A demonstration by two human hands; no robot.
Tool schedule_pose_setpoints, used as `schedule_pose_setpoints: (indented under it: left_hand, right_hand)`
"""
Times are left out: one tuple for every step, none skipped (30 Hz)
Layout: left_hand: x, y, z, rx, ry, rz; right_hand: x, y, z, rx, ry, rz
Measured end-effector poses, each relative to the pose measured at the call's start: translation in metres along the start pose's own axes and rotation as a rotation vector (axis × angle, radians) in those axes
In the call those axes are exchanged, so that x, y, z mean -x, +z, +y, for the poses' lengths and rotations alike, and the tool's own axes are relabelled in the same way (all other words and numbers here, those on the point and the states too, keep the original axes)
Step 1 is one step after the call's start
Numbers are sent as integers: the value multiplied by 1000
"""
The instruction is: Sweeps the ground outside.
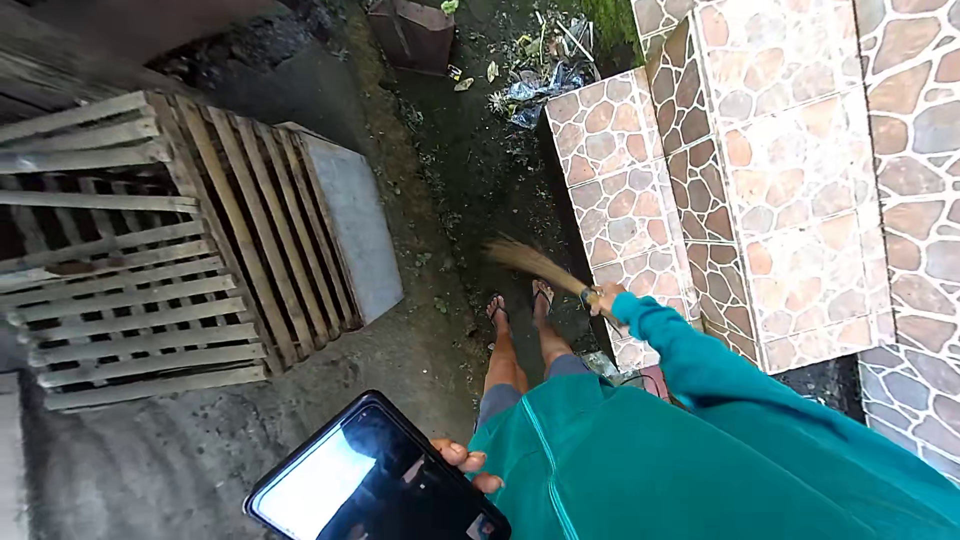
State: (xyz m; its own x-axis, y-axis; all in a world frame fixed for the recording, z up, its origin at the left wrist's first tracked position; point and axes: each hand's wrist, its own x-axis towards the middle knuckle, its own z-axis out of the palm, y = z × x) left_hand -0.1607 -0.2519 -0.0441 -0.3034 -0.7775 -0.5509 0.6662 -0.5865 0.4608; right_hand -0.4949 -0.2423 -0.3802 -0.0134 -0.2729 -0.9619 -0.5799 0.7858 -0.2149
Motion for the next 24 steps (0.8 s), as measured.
schedule_pose_setpoints:
  left_hand:
    - [1,2,-3,-2,3,20]
    - [2,3,-6,0,8,36]
    - [2,5,-9,1,18,53]
    - [3,7,-11,4,22,70]
    - [3,9,-12,10,23,85]
    - [2,11,-13,16,22,95]
    - [1,11,-13,24,24,91]
    - [1,10,-14,33,25,91]
    - [2,10,-13,38,23,90]
    - [4,9,-12,54,21,86]
    - [4,7,-12,75,24,80]
    - [3,7,-12,86,30,81]
    - [3,8,-12,98,34,90]
    - [3,9,-13,115,37,93]
    - [3,9,-15,122,45,101]
    - [3,9,-16,116,54,106]
    - [5,10,-18,97,66,117]
    - [5,11,-19,82,73,128]
    - [5,12,-20,72,77,140]
    - [6,12,-20,76,76,144]
    - [7,11,-21,86,71,143]
    - [8,10,-21,95,70,136]
    - [8,7,-20,103,70,123]
    - [8,5,-20,109,66,120]
  right_hand:
    - [-24,-7,5,-28,-66,100]
    - [-54,-5,18,-93,-186,301]
    - [-88,-1,32,-157,-308,544]
    - [-93,-16,27,-217,-226,481]
    - [-85,-27,17,-271,-132,408]
    - [-72,-31,10,-305,-83,379]
    - [-53,-30,4,-315,-62,361]
    - [-25,-26,-1,-301,-45,327]
    - [0,-17,-2,-271,-41,288]
    - [20,-7,0,-241,-43,242]
    - [34,1,3,-205,-51,193]
    - [44,6,3,-167,-68,134]
    - [47,8,-1,-120,-84,66]
    - [46,9,-10,-55,-90,-17]
    - [35,8,-22,22,-92,-99]
    - [13,8,-31,91,-108,-147]
    - [-20,16,-32,124,-173,-111]
    - [-64,29,-21,97,-278,36]
    - [-108,40,-11,14,-375,226]
    - [-130,33,-18,-73,-297,242]
    - [-133,22,-27,-167,-202,232]
    - [-127,13,-35,-243,-131,231]
    - [-115,12,-39,-283,-93,248]
    - [-93,16,-42,-316,-73,256]
